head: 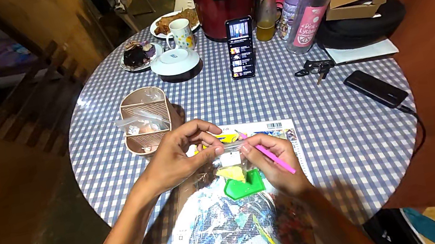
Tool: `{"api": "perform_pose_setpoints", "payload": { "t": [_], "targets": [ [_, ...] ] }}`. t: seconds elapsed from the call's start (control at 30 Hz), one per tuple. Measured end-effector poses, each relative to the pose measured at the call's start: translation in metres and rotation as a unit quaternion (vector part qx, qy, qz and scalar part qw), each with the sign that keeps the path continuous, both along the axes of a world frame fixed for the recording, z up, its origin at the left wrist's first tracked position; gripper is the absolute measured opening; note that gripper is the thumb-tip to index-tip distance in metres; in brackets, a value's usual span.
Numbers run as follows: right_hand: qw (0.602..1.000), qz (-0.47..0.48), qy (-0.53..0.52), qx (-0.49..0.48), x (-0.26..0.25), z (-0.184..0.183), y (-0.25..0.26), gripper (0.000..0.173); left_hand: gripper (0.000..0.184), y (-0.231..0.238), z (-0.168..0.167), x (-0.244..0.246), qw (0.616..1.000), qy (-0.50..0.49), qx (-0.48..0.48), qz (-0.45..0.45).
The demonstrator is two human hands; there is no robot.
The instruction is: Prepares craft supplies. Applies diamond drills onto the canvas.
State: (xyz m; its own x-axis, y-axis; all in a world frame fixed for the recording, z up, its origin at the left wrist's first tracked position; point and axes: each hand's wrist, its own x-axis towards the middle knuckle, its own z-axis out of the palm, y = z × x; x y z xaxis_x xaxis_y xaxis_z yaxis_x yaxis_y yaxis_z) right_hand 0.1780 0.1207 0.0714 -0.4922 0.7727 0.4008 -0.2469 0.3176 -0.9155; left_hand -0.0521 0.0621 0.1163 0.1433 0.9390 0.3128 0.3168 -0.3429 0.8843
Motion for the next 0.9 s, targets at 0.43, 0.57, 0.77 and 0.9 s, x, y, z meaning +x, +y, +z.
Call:
{"api": "perform_pose_setpoints", "payload": {
  "t": [0.43, 0.57, 0.77, 0.9],
  "targets": [
    [1.000, -0.002, -0.014, -0.002, -0.006, -0.002, 0.000, 0.006, 0.035, -0.004, 0.000, 0.000, 1.000, -0.013, -0.015, -0.005],
    [1.000, 0.016, -0.005, 0.007, -0.004, -0.003, -0.001, 0.009, 0.029, -0.006, -0.002, 0.002, 1.000, -0.003, 0.010, -0.003],
    [0.999, 0.032, 0.035, 0.003, -0.004, -0.008, -0.003, 0.013, 0.017, -0.009, -0.003, 0.009, 0.996, 0.036, 0.080, 0.013],
    [0.997, 0.060, 0.054, 0.000, -0.004, -0.010, -0.003, 0.014, 0.018, -0.008, -0.008, 0.010, 0.994, 0.041, 0.106, 0.006]
  ]
}}
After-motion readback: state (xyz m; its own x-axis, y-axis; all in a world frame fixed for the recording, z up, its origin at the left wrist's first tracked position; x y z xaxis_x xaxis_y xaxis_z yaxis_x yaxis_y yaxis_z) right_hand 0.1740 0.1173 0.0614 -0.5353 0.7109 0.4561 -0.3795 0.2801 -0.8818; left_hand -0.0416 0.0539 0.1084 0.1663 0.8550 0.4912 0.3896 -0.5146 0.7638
